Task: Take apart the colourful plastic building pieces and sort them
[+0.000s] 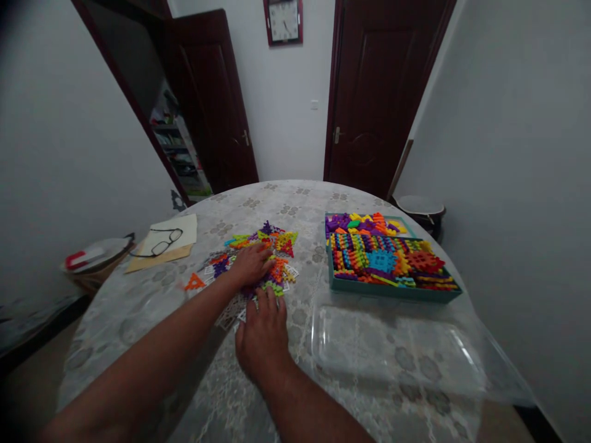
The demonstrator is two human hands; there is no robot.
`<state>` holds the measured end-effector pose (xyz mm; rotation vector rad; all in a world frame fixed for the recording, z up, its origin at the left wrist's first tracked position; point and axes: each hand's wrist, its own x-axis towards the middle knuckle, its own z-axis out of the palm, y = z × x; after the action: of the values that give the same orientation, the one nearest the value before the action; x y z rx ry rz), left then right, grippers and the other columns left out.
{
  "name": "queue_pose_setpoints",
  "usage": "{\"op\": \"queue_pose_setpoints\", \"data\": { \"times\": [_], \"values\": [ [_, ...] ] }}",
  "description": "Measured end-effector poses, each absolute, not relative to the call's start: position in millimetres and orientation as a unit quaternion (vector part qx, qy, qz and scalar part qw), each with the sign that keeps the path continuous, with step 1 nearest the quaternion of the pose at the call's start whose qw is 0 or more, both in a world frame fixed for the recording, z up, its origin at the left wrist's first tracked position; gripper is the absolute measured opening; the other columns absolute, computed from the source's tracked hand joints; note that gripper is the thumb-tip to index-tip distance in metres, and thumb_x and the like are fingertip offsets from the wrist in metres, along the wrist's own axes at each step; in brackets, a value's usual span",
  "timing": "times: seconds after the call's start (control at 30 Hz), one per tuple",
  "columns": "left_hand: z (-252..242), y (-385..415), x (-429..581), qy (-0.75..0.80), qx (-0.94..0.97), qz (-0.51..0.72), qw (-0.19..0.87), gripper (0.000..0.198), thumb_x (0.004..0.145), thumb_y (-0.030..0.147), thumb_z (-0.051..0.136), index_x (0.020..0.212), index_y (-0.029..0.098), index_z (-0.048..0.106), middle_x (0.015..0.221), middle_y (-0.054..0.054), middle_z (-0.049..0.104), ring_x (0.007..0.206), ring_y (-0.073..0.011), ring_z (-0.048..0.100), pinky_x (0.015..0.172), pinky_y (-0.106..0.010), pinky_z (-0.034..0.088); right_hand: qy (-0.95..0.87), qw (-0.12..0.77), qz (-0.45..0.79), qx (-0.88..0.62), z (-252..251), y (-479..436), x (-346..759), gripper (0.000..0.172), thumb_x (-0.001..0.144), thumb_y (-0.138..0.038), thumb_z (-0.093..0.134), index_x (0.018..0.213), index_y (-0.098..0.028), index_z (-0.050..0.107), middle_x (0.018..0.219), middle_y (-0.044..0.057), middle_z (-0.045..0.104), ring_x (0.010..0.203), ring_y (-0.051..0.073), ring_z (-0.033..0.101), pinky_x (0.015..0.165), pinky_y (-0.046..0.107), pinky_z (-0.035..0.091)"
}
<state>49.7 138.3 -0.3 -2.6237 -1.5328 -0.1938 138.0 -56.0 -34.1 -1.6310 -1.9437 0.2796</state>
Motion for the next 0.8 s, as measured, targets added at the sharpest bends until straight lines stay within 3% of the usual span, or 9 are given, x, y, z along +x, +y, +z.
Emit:
{"op": "queue_pose_setpoints", "data": {
  "times": [0.37, 0.57, 0.8],
  "values": [
    [5, 107, -28, -0.539, -0.836, -0.065, 0.085, 0.035, 0.108, 0.043, 0.054, 0.108, 0.018, 0.079, 0.120, -0.018, 0.077, 0.113, -0.0327, 0.072, 0.102, -0.045, 0.053, -0.722, 0.270, 0.103, -0.629, -32, -53, 137, 0.045, 0.105, -0.031, 0.057, 0.147, -0.018, 0.068, 0.171, 0.017, 0.048, 0.165, 0.040, 0.030, 0.134, 0.065, 0.019],
    [0, 77, -23, -0.577, -0.804, -0.134, 0.053, 0.037, 0.112, 0.037, 0.046, 0.112, 0.016, 0.077, 0.112, -0.015, 0.078, 0.110, -0.0287, 0.071, 0.099, -0.039, 0.052, -0.715, 0.242, 0.082, -0.650, -34, -51, 136, 0.044, 0.104, -0.018, 0.054, 0.145, -0.018, 0.070, 0.171, 0.016, 0.049, 0.165, 0.036, 0.030, 0.134, 0.060, 0.018],
    [-4, 43, -15, -0.532, -0.835, -0.137, 0.033, 0.036, 0.112, 0.042, 0.051, 0.121, 0.020, 0.078, 0.122, -0.015, 0.076, 0.117, -0.0286, 0.068, 0.105, -0.041, 0.048, -0.709, 0.247, 0.046, -0.658, -37, -52, 139, 0.038, 0.104, -0.020, 0.054, 0.138, -0.016, 0.072, 0.167, 0.017, 0.054, 0.161, 0.037, 0.036, 0.132, 0.058, 0.021]
  ]
}}
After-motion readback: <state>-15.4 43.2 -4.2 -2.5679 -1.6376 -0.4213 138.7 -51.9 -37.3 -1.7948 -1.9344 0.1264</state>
